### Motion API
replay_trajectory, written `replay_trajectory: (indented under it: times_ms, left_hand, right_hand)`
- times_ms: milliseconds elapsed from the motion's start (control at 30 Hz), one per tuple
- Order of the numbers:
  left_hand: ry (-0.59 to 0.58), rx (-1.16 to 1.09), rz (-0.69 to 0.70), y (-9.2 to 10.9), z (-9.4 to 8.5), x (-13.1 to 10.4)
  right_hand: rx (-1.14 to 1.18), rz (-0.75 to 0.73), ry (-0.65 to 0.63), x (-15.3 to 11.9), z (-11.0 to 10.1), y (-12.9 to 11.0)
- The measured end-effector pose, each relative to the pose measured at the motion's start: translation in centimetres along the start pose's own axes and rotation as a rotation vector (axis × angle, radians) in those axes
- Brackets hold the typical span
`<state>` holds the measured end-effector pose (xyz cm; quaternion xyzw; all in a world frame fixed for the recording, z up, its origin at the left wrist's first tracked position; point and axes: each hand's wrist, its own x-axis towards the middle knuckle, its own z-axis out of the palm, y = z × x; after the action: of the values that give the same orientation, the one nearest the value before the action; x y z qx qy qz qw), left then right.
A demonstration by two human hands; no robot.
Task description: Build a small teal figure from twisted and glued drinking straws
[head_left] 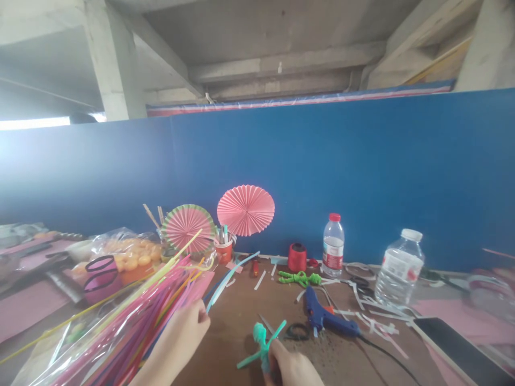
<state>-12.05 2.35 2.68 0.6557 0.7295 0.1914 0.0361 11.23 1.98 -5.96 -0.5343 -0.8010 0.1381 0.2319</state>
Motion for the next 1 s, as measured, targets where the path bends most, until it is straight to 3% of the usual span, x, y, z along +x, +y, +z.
replay_trajectory:
  times_ms: [133,267,333,400,433,500,567,767,900,1000]
  left_hand:
    - [0.047,-0.137,0.045,0.8,-1.6,-1.0]
    - [-0.031,-0.215,0.120,2.8,-2.3,-2.9]
    - [-0.058,-0.215,0.191,3.9,-1.8,-4.0]
    - [-0.083,-0.228,0.251,5.3,-1.1,-5.1]
    - [-0.099,-0.256,0.301,5.9,-0.7,-5.6]
    - [-0.173,-0.319,0.410,7.3,-0.4,-6.2]
    - [-0.192,-0.332,0.414,8.2,-0.7,-6.4]
    - [-0.003,-0.324,0.258,7.8,-1.8,-4.5]
    - [-0.176,-0.251,0.169,7.2,0.4,-3.6]
    - [-0.223,-0.190,0.174,7.9,2.4,-3.6]
  right_hand:
    - [-0.105,-0.147,0.135,-0.2,-0.8,0.1]
    - [0.035,-0.574,0.391,-0.9,-3.6,0.0]
    - [0.088,-0.685,0.554,-1.3,-5.4,-0.4]
    - [0.038,-0.742,0.583,-1.5,-7.0,-0.9]
    - [-0.027,-0.771,0.537,-1.5,-7.6,-1.3]
    - [-0.129,-0.768,0.409,-1.3,-8.5,-1.9]
    - [-0.172,-0.710,0.306,-1.0,-8.8,-2.4]
    - [-0.183,-0.392,0.287,-0.1,-9.8,-1.7]
    - [-0.041,-0.337,0.242,0.6,-11.7,-0.8]
    - [-0.022,-0.269,0.219,0.8,-12.6,-0.5]
